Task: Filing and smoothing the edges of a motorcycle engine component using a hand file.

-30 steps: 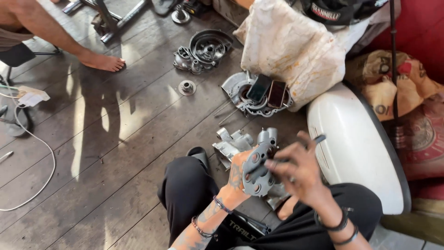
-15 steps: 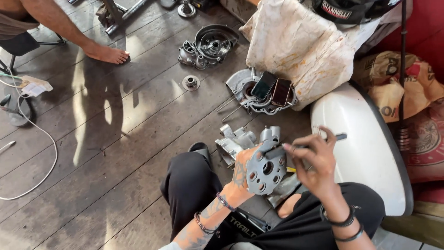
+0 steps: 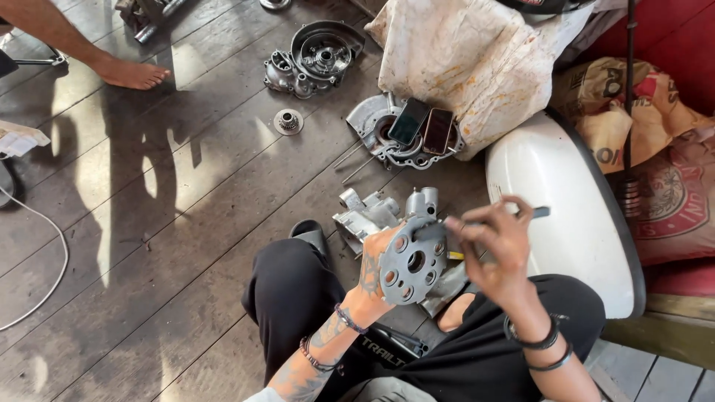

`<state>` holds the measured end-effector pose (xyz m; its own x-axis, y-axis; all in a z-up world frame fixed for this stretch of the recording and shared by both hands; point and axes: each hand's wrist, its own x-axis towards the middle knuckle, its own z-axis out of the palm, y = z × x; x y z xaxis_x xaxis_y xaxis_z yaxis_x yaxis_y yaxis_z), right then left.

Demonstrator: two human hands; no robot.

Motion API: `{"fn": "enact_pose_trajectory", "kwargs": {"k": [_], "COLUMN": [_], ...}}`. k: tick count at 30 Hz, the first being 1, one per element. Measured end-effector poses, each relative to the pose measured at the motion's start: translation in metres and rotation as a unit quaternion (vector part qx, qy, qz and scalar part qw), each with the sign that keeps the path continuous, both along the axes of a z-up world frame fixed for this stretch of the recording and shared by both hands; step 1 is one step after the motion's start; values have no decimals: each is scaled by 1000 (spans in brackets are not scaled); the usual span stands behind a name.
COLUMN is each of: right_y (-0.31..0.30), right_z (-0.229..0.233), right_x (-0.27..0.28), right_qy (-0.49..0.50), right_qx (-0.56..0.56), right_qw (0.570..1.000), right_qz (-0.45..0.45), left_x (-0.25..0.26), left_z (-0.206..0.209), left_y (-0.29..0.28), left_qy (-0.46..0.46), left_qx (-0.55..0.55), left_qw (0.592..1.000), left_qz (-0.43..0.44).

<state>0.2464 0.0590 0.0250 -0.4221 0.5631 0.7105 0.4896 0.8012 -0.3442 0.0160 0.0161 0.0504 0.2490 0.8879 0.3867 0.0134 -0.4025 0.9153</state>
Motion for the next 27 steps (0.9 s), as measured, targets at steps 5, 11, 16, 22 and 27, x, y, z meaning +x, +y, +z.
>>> {"fn": "enact_pose_trajectory", "kwargs": {"k": [5, 11, 16, 22, 27], "right_y": [-6, -10, -8, -5, 1], "right_z": [8, 5, 6, 15, 7], "right_x": [-12, -17, -12, -14, -12], "right_qy": [21, 33, 39, 42, 49], "right_qx": [11, 6, 5, 7, -4], "right_qw": [1000, 999, 999, 999, 998], "right_qz": [10, 32, 27, 17, 35], "left_x": [5, 18, 26, 26, 30], "left_z": [4, -37, -38, -22, -29], "left_y": [-2, 0, -3, -5, -2], "left_qy": [25, 80, 6, 16, 84], "left_qx": [42, 99, 92, 121, 151], "left_qw": [998, 989, 994, 988, 974], "left_qz": [29, 77, 61, 97, 144]}}
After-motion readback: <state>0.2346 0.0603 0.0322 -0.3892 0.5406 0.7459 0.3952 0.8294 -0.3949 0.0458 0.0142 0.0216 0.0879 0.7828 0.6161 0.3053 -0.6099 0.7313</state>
